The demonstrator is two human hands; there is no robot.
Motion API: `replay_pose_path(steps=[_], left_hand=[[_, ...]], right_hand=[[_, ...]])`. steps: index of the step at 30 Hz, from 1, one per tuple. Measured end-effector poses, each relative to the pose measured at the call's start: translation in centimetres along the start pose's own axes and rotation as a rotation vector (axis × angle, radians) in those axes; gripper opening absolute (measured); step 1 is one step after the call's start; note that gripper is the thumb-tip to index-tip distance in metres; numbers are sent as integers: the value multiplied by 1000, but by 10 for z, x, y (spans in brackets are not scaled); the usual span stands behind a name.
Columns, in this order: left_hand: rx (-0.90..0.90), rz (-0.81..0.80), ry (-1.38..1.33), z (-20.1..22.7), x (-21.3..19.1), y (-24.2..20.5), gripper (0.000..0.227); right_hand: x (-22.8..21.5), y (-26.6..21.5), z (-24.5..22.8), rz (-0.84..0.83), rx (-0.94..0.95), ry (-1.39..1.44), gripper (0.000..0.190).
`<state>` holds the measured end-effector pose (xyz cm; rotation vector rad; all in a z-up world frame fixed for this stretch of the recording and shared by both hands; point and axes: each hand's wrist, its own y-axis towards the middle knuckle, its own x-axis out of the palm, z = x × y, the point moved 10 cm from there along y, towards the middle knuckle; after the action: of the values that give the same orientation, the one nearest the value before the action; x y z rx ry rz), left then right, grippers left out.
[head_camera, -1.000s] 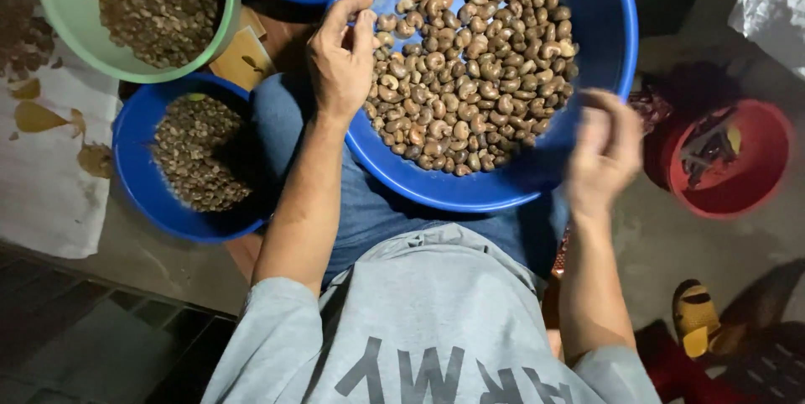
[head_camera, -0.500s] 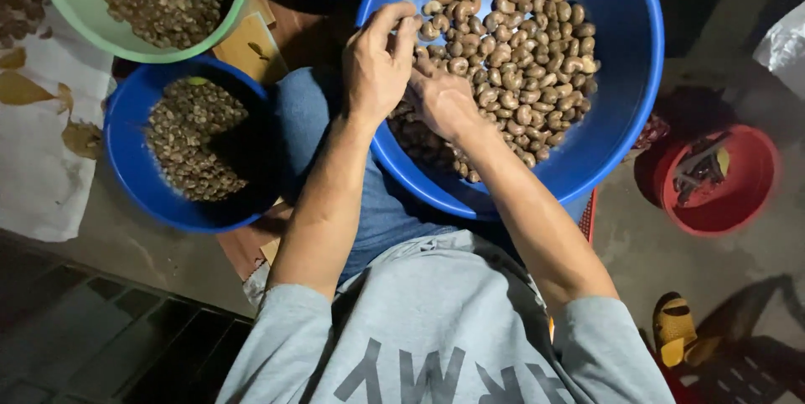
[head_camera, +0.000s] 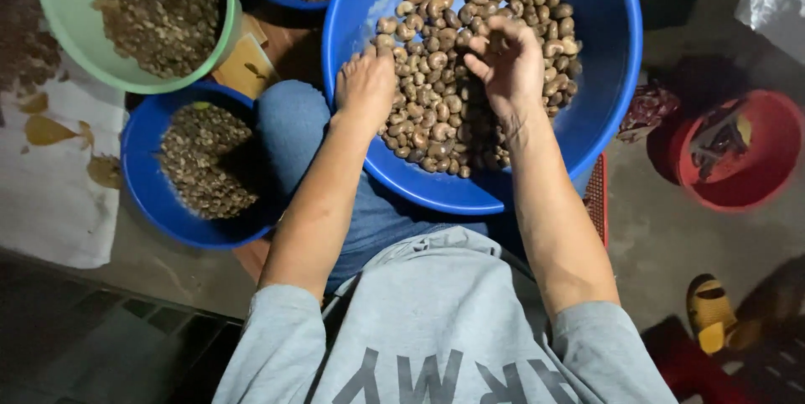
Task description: Manually sorting nuts from a large blue bowl into several smaller bowls based on quality or type.
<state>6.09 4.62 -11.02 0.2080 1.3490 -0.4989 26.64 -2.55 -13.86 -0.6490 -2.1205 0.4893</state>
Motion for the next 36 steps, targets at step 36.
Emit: replay_pose_path(steps=[36], left_hand=[[-234,-325,-26,-32,73,55,22]], right_hand=[[2,17,45,-102,-454,-1833,23]])
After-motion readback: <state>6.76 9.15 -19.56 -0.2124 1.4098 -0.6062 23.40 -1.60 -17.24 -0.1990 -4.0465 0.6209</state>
